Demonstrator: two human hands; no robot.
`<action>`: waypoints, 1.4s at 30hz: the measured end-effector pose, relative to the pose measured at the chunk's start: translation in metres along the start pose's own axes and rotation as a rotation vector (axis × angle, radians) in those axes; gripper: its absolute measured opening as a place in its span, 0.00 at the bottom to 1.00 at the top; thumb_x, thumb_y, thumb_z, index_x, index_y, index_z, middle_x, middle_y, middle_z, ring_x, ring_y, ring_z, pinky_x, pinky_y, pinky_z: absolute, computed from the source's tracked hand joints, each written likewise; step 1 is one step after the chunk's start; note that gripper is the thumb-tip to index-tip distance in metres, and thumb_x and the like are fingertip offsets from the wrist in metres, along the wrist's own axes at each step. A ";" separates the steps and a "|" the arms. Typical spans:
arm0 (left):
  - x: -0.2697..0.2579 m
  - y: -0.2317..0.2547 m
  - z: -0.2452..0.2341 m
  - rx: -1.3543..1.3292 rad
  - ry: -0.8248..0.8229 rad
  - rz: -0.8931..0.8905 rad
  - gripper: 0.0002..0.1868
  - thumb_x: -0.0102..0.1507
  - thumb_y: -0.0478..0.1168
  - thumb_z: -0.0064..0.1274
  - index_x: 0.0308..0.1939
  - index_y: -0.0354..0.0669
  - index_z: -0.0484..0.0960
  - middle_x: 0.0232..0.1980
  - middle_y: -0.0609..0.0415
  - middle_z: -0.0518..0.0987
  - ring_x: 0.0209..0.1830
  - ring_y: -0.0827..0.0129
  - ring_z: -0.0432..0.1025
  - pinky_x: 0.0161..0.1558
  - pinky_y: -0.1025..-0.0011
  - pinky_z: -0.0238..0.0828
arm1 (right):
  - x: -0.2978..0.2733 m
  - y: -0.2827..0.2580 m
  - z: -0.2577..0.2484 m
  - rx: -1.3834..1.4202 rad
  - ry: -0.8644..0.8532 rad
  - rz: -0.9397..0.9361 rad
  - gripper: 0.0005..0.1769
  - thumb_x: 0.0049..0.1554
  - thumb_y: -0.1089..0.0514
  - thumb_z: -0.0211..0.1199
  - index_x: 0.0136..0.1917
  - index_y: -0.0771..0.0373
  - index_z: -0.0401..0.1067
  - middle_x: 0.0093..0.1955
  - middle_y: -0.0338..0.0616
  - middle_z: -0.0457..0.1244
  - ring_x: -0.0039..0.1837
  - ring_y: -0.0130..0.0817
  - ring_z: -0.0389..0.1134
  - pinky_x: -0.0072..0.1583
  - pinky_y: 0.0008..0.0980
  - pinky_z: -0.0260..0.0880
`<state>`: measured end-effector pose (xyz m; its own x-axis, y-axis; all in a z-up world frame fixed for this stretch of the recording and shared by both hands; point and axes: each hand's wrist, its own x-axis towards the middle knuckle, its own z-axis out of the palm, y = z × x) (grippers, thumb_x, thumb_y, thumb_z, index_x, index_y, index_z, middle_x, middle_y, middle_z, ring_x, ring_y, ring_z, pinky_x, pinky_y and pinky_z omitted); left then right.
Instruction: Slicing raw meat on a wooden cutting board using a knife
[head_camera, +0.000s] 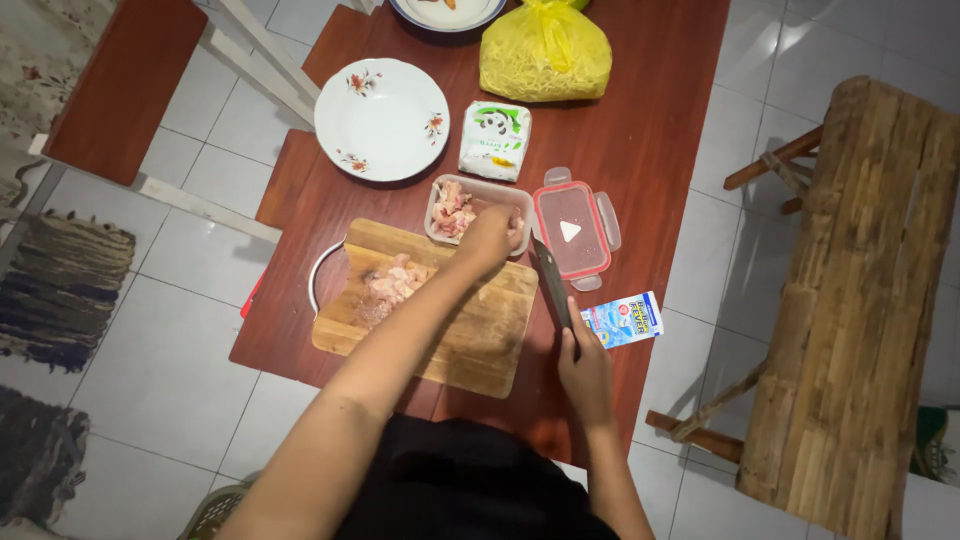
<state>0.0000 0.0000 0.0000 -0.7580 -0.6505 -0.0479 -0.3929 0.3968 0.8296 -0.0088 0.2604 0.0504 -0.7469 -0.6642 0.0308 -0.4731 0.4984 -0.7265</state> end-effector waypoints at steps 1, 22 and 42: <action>0.002 -0.008 -0.004 0.000 -0.004 -0.001 0.12 0.61 0.40 0.58 0.43 0.35 0.79 0.45 0.37 0.80 0.50 0.44 0.75 0.51 0.54 0.72 | 0.000 0.000 0.000 0.000 0.000 0.004 0.27 0.64 0.59 0.51 0.76 0.56 0.63 0.60 0.62 0.67 0.61 0.55 0.70 0.61 0.45 0.68; 0.051 -0.100 -0.035 0.786 -0.195 0.273 0.10 0.64 0.36 0.49 0.38 0.37 0.87 0.44 0.37 0.82 0.42 0.50 0.81 0.43 0.57 0.78 | -0.002 -0.003 -0.004 -0.014 0.002 0.011 0.27 0.64 0.58 0.51 0.77 0.55 0.63 0.61 0.59 0.68 0.62 0.53 0.70 0.61 0.44 0.68; 0.030 -0.053 -0.112 -0.495 -0.365 0.028 0.15 0.63 0.34 0.61 0.46 0.42 0.69 0.45 0.58 0.81 0.45 0.80 0.75 0.45 0.77 0.78 | -0.005 0.001 0.000 -0.049 0.062 0.004 0.27 0.63 0.60 0.55 0.75 0.51 0.66 0.57 0.56 0.70 0.57 0.51 0.73 0.58 0.43 0.71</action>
<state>0.0568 -0.1129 0.0172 -0.9283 -0.3456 -0.1370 -0.1481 0.0056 0.9890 -0.0054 0.2643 0.0494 -0.7755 -0.6273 0.0717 -0.4915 0.5284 -0.6922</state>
